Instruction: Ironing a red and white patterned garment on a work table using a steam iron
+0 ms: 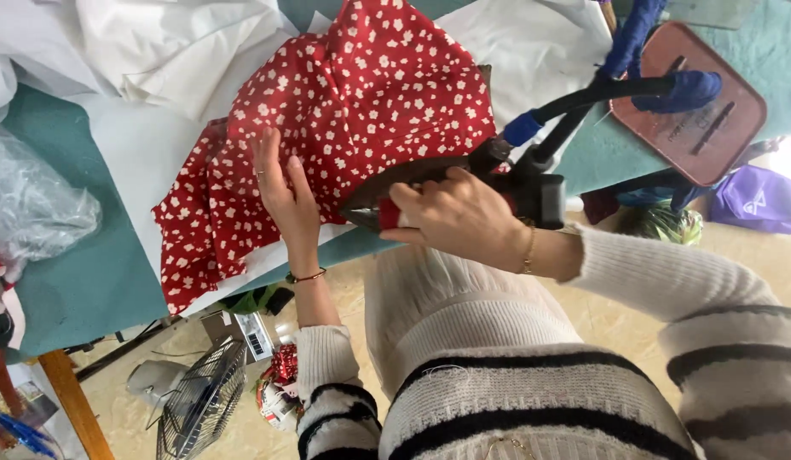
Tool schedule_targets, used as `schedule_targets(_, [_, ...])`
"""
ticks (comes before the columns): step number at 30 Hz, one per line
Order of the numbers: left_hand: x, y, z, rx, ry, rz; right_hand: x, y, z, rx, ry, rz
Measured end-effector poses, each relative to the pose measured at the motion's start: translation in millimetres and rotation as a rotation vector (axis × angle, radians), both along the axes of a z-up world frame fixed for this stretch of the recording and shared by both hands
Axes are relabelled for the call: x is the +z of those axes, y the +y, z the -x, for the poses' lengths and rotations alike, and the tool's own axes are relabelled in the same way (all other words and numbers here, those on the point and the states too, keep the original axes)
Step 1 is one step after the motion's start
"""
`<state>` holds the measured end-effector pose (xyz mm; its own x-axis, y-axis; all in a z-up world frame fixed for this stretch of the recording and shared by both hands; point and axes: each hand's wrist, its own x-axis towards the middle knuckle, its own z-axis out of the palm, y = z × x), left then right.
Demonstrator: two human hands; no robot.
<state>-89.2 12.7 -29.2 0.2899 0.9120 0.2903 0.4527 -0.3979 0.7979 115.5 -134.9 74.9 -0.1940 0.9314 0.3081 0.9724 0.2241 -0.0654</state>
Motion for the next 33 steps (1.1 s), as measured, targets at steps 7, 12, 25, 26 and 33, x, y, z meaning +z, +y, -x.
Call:
schedule_targets(7, [-8.8,-27.1,20.8,0.018,-0.005,0.051,2.5,-47.2,-66.2,-0.018,0.036,0.086])
schedule_targets(12, [-24.2,-28.9,23.3,-0.002,0.119,0.012,-37.8,-94.5,-113.8,-0.149,0.151,0.178])
schedule_targets(25, [-19.3,20.3,-44.8,-0.450,0.597,-0.137,21.6,-160.0,-144.0,-0.428,0.184,0.571])
schedule_targets(26, [-18.7,31.6,-47.6,-0.498,0.620,-0.134,24.0,-163.1,-145.2,-0.433,0.185,0.567])
schedule_targets(33, [14.4,27.5,-36.9,-0.473,0.436,-0.225,52.5,-129.9,-146.2,-0.405,0.178,0.518])
